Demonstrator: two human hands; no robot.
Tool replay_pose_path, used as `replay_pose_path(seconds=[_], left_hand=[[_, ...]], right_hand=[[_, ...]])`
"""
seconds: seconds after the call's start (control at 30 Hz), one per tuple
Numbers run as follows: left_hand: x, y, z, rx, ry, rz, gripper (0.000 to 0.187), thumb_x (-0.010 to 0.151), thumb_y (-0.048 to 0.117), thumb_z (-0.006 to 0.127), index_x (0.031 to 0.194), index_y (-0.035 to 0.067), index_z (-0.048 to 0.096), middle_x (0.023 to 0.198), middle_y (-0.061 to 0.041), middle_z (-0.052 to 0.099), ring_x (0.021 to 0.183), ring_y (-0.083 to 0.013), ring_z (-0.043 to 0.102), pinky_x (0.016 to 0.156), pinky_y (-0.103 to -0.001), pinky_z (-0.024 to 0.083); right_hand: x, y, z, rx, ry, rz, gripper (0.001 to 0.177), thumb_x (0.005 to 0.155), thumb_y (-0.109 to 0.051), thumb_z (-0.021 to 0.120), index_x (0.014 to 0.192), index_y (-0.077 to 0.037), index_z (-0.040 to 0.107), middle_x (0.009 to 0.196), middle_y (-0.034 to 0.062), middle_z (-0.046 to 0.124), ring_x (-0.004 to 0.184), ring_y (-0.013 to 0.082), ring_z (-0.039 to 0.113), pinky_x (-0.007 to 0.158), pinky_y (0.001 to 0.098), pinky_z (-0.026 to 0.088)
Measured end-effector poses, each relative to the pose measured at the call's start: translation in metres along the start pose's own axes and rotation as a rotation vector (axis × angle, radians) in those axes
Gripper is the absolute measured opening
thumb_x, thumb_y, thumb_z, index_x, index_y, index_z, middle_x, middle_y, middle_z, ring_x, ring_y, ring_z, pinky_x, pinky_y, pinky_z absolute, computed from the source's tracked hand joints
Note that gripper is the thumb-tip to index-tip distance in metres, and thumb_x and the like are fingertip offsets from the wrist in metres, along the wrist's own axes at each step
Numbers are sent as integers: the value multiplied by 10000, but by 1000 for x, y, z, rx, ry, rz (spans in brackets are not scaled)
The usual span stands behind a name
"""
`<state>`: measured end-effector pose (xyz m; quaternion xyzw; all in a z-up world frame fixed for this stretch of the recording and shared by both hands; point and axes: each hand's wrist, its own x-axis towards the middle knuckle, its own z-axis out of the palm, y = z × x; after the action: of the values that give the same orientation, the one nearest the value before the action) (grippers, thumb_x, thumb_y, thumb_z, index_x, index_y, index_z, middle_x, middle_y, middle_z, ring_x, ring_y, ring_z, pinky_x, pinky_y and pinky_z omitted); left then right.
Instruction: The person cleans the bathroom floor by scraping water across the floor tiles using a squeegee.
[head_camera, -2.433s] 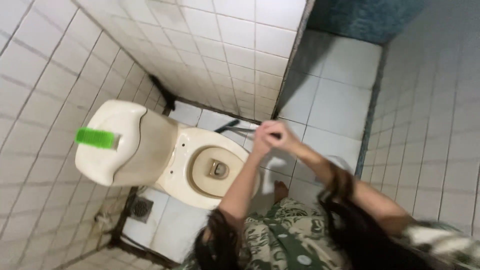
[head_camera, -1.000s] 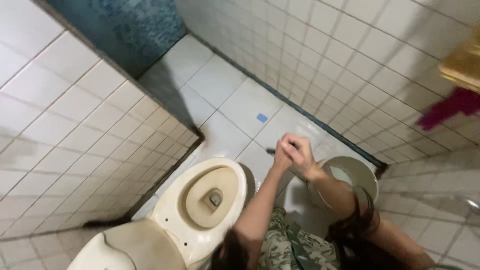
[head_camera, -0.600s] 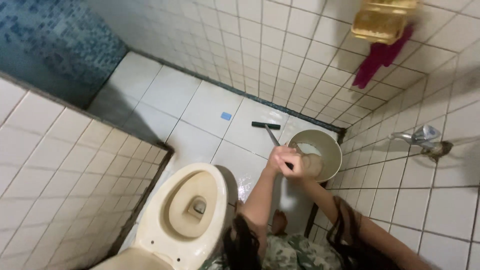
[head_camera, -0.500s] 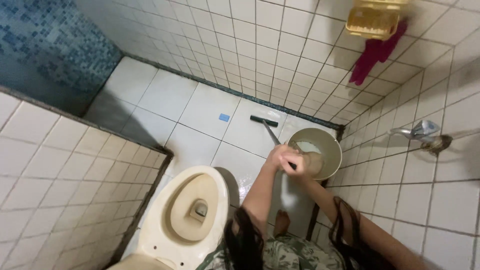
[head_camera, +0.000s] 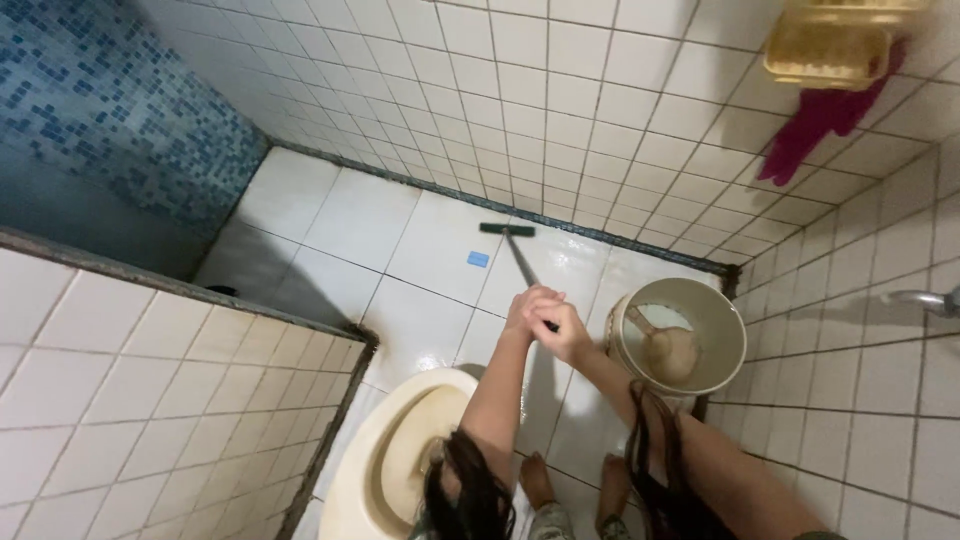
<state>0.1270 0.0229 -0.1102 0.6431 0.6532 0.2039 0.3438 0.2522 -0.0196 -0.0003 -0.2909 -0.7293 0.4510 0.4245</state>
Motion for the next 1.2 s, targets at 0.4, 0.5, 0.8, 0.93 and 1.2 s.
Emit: replay_pose_path(seconds=[0.4,0.5,0.8,0.93,1.2], left_hand=[[-81,55,-29,-406,497,354,209,931,214,590,873,32,675,830,-111,696,825,-285,654,800,-377,488],[-95,85,-28,-524,301,208,128,881,151,614,821,40,632,792,-91,663,760,-287,647,718,-373,512],[-99,94,6,-364,700,1102,83,970,84,633,923,19,654,936,-127,696,923,-338,674,803,-449,555],[-101,84,-14,-530,-164,481,304,967,212,624,756,-6,639,693,-190,656,700,-376,640,639,-443,495],[-137,144,-18,-330,-13,369,205,886,180,625,941,3,712,939,-263,697,933,-448,682,768,-490,538]], right_hand=[[17,-60,1,-73,-117,139,171,820,4,599,663,71,613,570,125,595,521,149,550,543,323,464],[17,-92,-19,-4,-122,77,226,863,-20,570,647,47,575,614,121,595,553,169,590,565,318,469],[-61,-86,-10,-196,349,11,226,949,-45,642,735,26,629,705,110,659,640,200,633,614,320,491],[-80,-61,-13,-301,224,-91,173,877,-44,673,721,26,658,656,116,630,598,169,593,593,311,487],[-77,-164,-43,4,364,167,384,1031,-16,568,649,9,535,643,62,516,621,147,478,616,292,389]])
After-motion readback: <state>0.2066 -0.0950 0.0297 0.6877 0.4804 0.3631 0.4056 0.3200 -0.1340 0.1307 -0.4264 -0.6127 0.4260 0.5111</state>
